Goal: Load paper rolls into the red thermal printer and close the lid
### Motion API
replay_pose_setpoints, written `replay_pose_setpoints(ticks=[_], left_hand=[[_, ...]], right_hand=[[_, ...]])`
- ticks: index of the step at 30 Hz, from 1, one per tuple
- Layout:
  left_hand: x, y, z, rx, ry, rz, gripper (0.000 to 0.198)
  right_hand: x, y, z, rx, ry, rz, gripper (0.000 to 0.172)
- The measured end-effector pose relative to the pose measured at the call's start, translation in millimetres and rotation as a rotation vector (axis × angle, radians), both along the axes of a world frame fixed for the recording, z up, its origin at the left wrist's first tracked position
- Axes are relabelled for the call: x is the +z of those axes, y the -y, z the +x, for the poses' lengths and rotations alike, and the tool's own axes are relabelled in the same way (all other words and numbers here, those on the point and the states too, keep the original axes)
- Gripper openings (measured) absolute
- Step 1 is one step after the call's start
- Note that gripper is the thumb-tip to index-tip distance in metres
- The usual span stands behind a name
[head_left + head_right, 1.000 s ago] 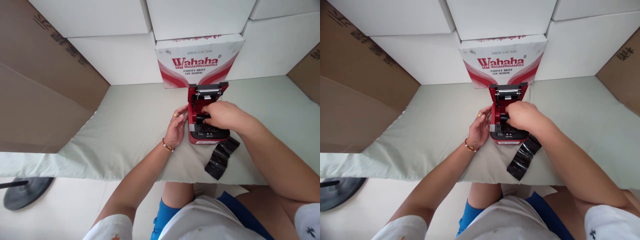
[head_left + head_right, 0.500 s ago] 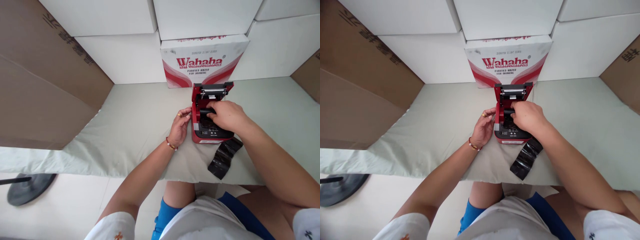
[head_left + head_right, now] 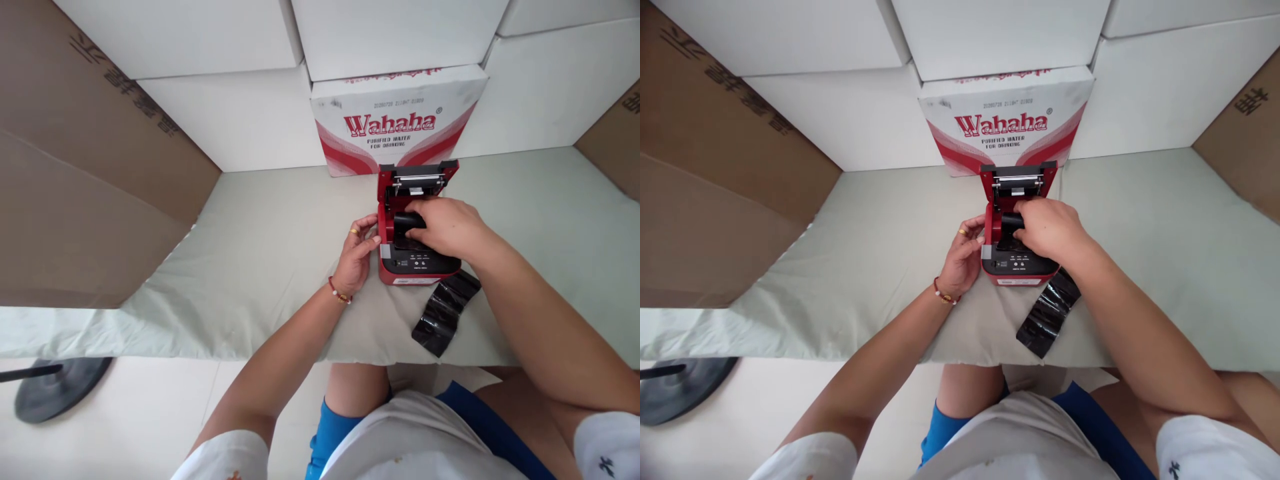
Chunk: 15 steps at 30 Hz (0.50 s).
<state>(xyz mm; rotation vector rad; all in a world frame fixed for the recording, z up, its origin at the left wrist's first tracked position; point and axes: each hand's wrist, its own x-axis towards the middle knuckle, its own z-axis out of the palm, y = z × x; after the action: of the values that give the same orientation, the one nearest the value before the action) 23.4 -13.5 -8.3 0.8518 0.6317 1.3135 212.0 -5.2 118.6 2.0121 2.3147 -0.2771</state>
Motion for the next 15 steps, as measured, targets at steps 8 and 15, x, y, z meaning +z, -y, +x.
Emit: replay_pose_setpoints(ticks=[8,15], left_hand=[[0.6,-0.7,0.0,0.017,-0.002,-0.009,0.043],[2.8,0.8,-0.7,0.012,0.002,-0.032,0.042]], right_hand=[[-4.1,1.5,-6.1,-0.065,-0.073,0.120,0.046],[24.1,57.3,35.4,-0.035,-0.661,0.141,0.052]])
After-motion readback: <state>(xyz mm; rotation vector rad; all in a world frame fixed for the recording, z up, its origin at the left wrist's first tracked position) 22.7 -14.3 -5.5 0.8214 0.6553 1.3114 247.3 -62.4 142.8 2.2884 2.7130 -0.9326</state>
